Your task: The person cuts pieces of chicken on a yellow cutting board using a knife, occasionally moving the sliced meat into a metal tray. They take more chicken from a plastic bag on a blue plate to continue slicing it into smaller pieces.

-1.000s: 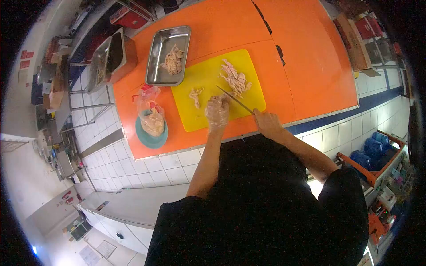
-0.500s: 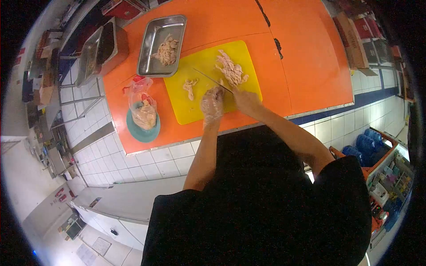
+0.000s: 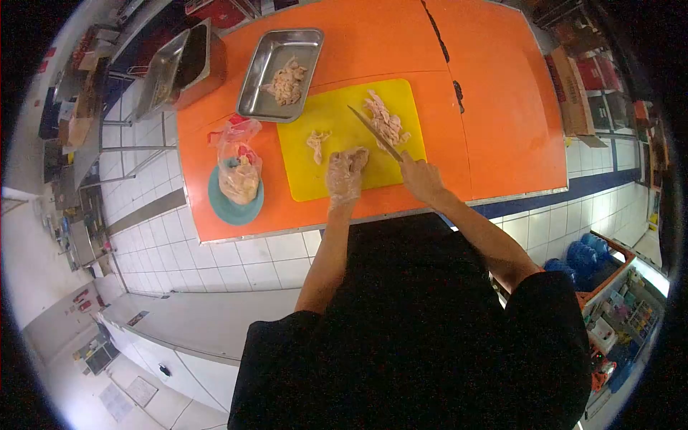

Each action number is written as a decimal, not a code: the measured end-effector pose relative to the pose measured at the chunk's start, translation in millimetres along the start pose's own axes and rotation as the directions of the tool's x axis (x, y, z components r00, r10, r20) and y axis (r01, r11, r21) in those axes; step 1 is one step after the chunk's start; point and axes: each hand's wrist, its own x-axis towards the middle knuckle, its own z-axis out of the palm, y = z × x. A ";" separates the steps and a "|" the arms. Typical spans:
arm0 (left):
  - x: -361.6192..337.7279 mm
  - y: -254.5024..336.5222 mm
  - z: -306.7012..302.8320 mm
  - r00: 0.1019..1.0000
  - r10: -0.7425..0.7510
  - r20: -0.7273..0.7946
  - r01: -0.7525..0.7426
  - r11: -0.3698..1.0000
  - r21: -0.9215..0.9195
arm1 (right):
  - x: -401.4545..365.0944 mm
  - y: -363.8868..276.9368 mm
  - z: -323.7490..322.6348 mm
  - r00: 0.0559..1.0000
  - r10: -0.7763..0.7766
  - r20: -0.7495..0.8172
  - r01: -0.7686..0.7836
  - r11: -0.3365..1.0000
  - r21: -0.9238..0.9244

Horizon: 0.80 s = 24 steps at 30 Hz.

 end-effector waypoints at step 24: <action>0.0 -7.3 5.6 0.997 0.067 0.049 -0.075 0.982 0.171 | -5.9 -12.1 9.6 0.974 -0.047 0.222 0.055 0.998 -0.032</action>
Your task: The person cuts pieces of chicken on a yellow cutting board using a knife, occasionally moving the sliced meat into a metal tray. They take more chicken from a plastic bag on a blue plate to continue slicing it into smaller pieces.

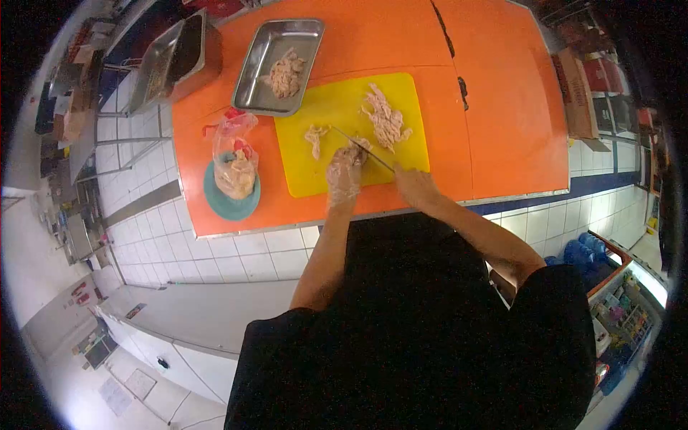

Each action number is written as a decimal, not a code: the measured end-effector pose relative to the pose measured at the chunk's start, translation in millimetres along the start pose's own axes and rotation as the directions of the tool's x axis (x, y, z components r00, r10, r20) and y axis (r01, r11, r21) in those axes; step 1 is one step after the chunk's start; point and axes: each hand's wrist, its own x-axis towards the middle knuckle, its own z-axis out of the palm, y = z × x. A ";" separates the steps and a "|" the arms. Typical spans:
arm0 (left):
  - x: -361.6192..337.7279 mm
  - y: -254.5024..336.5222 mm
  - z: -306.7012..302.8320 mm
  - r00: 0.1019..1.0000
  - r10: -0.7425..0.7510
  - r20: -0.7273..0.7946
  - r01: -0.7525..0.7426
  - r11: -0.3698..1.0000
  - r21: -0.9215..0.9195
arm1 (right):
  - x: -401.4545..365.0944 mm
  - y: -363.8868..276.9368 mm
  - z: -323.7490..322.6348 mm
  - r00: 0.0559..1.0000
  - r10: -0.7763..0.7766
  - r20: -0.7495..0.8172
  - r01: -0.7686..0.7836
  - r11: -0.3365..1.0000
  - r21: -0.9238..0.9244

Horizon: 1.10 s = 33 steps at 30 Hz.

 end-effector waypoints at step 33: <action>-11.6 -11.8 19.7 1.000 0.012 -0.002 -0.012 0.994 -0.108 | 20.9 5.0 11.9 0.998 -0.036 -0.051 0.041 0.995 0.094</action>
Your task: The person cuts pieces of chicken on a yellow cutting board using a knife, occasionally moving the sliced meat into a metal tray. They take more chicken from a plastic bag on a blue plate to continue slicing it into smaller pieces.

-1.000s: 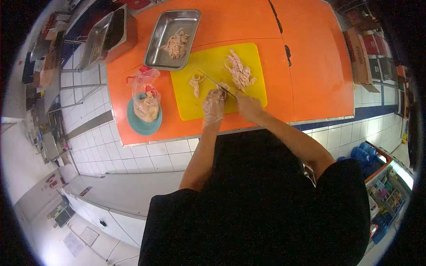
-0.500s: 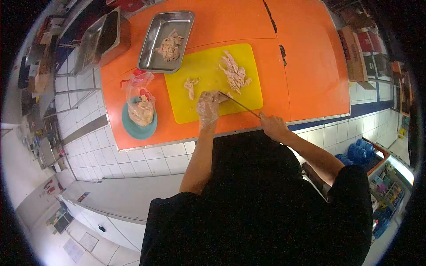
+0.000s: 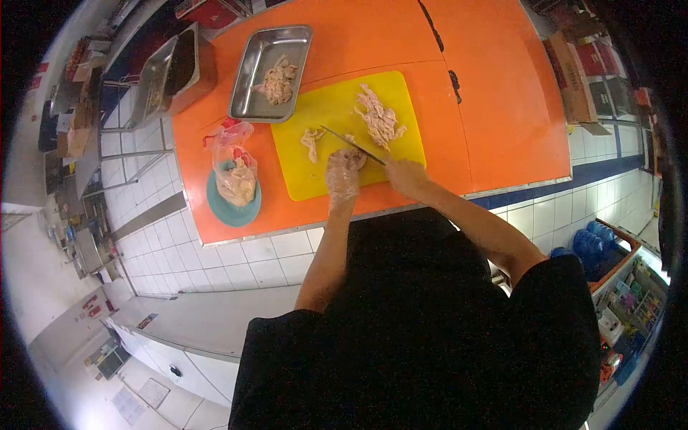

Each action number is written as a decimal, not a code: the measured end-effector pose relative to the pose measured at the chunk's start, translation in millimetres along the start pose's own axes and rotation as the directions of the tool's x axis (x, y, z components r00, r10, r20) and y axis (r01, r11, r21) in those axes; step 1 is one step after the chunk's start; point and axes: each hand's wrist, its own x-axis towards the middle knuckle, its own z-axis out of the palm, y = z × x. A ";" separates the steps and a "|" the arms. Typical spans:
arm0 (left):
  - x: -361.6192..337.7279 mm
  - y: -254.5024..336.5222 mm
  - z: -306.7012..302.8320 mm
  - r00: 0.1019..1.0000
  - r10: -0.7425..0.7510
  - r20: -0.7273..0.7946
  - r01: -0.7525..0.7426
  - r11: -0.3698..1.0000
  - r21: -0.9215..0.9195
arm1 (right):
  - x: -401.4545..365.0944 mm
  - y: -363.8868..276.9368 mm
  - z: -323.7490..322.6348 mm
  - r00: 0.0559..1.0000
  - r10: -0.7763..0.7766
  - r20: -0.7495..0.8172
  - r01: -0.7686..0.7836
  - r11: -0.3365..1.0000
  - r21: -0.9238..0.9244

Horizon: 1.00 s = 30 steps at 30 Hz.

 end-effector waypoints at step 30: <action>35.3 30.7 -16.3 0.627 -0.665 0.406 0.769 0.444 -0.460 | -54.5 26.8 -33.8 0.977 0.122 -0.172 -0.083 0.972 0.218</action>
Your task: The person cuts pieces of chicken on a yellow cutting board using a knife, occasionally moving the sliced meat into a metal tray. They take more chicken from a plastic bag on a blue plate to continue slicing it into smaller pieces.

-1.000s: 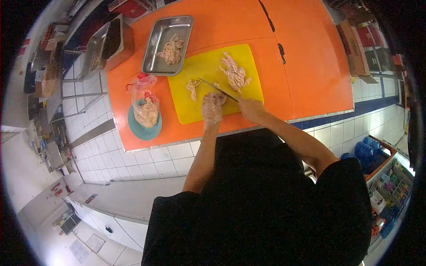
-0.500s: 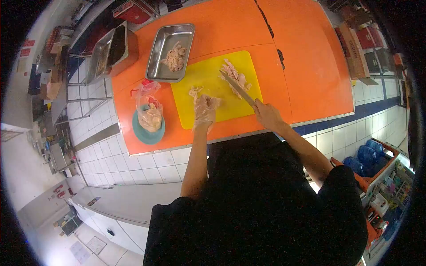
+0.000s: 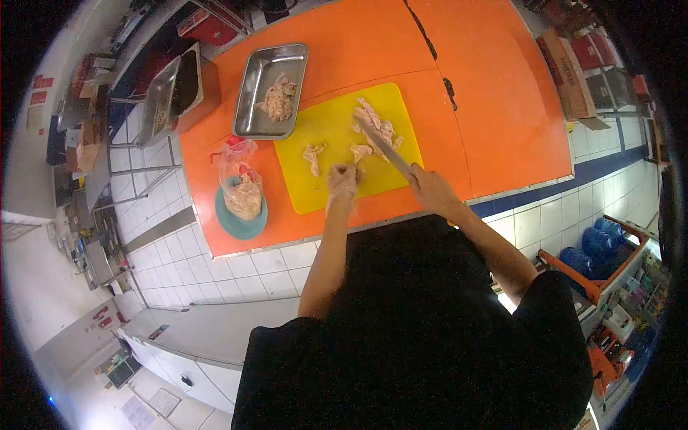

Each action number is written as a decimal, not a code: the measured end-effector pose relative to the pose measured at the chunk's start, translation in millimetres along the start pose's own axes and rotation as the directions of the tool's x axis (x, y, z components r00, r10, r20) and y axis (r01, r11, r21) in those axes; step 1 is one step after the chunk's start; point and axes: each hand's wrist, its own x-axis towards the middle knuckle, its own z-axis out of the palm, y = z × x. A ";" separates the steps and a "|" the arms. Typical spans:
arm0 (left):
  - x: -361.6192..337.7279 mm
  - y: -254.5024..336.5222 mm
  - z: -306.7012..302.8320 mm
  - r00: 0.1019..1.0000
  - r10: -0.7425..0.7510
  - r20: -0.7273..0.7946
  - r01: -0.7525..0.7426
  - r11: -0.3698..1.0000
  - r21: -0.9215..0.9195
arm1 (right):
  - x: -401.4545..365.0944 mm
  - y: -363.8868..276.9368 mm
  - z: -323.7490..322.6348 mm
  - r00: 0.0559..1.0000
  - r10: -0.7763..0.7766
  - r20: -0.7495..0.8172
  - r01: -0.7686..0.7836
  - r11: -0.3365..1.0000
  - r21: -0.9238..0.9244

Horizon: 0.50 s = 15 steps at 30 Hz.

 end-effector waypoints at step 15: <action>4.3 -10.4 -1.6 0.669 0.731 0.137 -0.646 0.480 0.594 | 3.2 -14.8 32.4 0.988 -0.015 0.156 0.071 0.930 -0.360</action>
